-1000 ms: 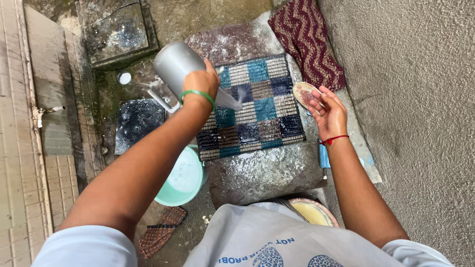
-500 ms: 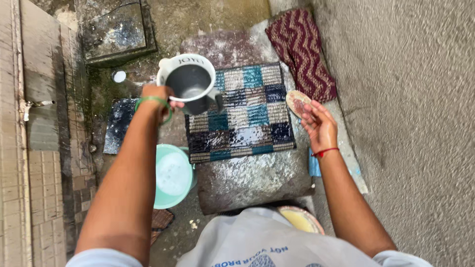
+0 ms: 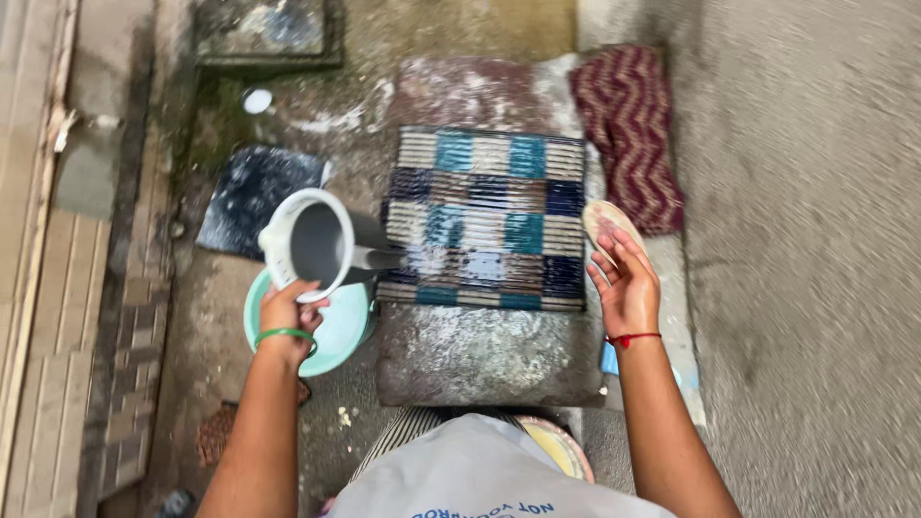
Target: The person washes a mat by applying soap from a blue bar, scrubbing the surface with a brush and hands, and rinsing it with water poured from a metal mug.
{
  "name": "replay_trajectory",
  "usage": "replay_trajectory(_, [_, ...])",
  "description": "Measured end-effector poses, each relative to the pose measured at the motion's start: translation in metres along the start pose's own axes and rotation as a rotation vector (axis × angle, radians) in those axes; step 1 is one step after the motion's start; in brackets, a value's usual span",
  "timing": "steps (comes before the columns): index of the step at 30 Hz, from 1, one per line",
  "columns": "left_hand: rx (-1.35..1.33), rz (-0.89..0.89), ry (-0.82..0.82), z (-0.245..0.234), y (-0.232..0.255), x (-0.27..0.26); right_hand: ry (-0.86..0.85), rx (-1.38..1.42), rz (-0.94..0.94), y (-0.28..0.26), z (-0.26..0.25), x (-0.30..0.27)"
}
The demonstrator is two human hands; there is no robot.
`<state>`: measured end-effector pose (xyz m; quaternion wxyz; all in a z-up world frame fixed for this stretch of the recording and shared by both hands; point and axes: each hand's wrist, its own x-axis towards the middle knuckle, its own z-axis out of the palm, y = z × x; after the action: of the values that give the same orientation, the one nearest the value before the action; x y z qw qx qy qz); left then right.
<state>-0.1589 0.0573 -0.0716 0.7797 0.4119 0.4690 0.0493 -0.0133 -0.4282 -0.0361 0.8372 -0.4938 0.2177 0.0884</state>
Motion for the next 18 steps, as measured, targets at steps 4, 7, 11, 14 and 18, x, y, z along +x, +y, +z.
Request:
replay_trajectory(4, [-0.075, 0.023, 0.269, -0.102, -0.035, 0.035, -0.024, -0.090, 0.070, 0.026, 0.025, 0.006])
replay_trajectory(7, [-0.122, 0.022, 0.422, -0.170, -0.077, 0.057, -0.082, -0.150, 0.133, 0.052, 0.047, 0.012])
replay_trajectory(11, [-0.040, 0.031, 0.534, -0.202, -0.111, 0.074, -0.113, -0.268, 0.201, 0.084, 0.082, 0.021])
replay_trajectory(14, [0.315, -0.064, 0.669, -0.204, -0.118, 0.097, -0.106, -0.383, 0.201, 0.113, 0.100, 0.036])
replay_trajectory(18, [0.609, -0.310, 0.710, -0.191, -0.123, 0.160, -0.078, -0.394, 0.137, 0.153, 0.101, 0.083])
